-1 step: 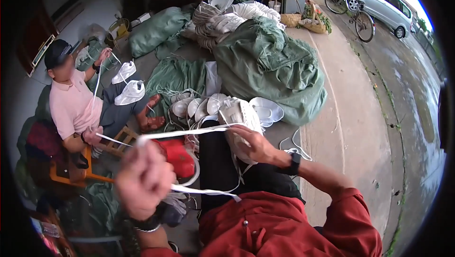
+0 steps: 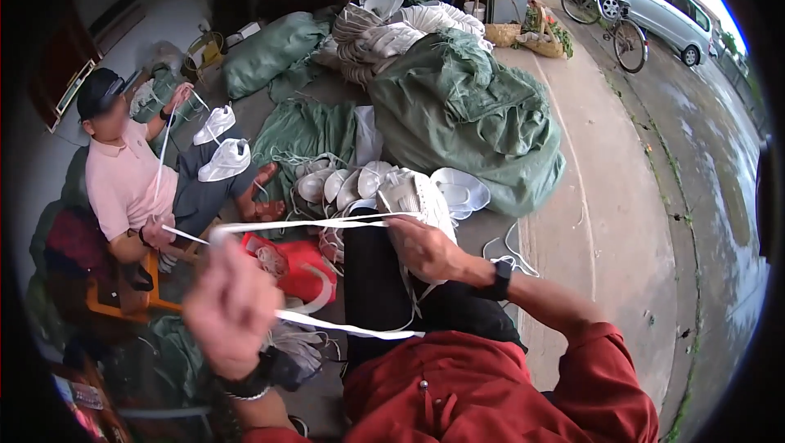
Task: The recorder is lacing a white shoe while seated among a large quantity of shoe components.
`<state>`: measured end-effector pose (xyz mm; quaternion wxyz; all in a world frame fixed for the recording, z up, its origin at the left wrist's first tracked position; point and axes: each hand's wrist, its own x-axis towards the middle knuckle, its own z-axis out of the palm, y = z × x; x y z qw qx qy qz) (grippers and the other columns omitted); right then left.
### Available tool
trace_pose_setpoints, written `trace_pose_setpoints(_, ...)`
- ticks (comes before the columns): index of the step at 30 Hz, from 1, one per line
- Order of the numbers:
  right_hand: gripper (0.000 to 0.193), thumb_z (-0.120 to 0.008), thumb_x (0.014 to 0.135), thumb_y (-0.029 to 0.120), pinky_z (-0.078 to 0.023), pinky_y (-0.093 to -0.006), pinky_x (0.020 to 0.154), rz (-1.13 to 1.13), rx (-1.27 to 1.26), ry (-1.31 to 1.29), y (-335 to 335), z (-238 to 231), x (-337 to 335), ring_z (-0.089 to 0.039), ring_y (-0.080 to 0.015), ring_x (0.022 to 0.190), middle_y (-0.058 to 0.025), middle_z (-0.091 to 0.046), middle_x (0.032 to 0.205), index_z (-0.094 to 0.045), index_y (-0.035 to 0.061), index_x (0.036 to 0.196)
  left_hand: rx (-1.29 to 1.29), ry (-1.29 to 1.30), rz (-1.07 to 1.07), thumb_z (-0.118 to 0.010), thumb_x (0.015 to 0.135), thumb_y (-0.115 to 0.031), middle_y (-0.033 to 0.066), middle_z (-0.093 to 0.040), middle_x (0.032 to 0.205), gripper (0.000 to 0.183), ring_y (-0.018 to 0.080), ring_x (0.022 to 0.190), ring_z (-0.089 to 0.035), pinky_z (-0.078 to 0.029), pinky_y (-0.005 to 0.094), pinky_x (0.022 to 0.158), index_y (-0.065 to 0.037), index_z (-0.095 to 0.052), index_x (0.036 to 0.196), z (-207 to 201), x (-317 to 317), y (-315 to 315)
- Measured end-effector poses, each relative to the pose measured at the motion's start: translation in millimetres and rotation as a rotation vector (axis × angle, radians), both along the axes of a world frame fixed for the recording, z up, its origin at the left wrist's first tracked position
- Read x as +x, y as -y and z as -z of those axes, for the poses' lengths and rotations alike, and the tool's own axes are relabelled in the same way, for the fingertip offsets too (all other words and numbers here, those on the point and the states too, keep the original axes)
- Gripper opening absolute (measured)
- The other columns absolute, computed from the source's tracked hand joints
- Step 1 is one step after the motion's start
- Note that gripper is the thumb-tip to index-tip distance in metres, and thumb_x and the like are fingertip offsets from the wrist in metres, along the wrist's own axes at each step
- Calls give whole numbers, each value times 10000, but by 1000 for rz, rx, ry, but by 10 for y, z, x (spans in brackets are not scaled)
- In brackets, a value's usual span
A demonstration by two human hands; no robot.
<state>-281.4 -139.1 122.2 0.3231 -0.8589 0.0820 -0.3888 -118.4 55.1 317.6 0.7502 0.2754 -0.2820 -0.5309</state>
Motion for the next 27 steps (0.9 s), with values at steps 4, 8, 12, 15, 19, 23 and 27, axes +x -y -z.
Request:
trace_pose_setpoints(4, 474, -560, 738, -16, -489, -302, 696, -434, 641, -386, 155, -360, 153, -614, -207, 766, -122, -621, 823, -462, 9, 1201, -325, -95, -249, -324, 948, -170, 154, -522, 1135, 347, 195, 924, -517, -433, 342, 817, 26, -398, 1224, 5, 1044, -367)
trace_pose_setpoints(8, 325, -498, 713, -52, -491, -274, 596, -239, 1177, 140, 845, -563, -24, -592, -161, 640, -81, -588, 725, -554, 8, 1028, -272, -353, -557, -352, 910, -105, 159, -393, 1336, 416, 273, 1290, -292, -243, 392, 1071, 38, -321, 1300, 614, 2052, -734)
trace_pose_setpoints(12, 109, -440, 845, 61, -466, -299, 595, 25, 1577, 545, 1701, -394, -626, -455, -115, 497, 25, -461, 583, -548, 66, 828, 173, -661, -985, -425, 887, -263, 121, -526, 1144, 327, 288, 1163, -424, -347, 463, 977, -55, -422, 1140, 1859, 2435, -1006)
trace_pose_setpoints(15, 80, -460, 857, 68, -473, -296, 591, -360, 1711, 489, 2201, -278, -804, -469, -109, 506, 21, -469, 575, -523, 56, 809, 328, -654, -925, -466, 841, -341, 133, -503, 873, 269, 242, 901, -501, -417, 474, 827, -72, -460, 836, 3367, 2865, -1988)
trace_pose_setpoints(19, 94, -464, 860, 63, -497, -297, 631, 141, 1432, 608, 2424, -438, -1592, -519, -133, 559, -25, -535, 650, -516, 40, 935, 445, -551, -160, -440, 890, -149, 168, -580, 952, 282, 313, 883, -570, -481, 357, 759, 34, -482, 1101, 2517, 977, 126)
trace_pose_setpoints(23, 159, -495, 828, 36, -460, -262, 608, 80, 1414, 693, 2411, -874, -1923, -507, -149, 628, -46, -536, 716, -497, 22, 986, 499, -264, 318, -413, 918, -353, 144, -619, 893, 374, 307, 834, -605, -481, 349, 701, -13, -524, 1027, 2223, 232, 870)
trace_pose_setpoints(27, 174, -495, 829, 26, -443, -232, 588, 96, 1329, 708, 2404, -1129, -2490, -502, -142, 645, -55, -534, 766, -482, 13, 1002, 525, -402, 277, -459, 878, -459, 113, -606, 826, 456, 279, 774, -597, -470, 334, 659, -15, -526, 957, 2506, 231, 1100)
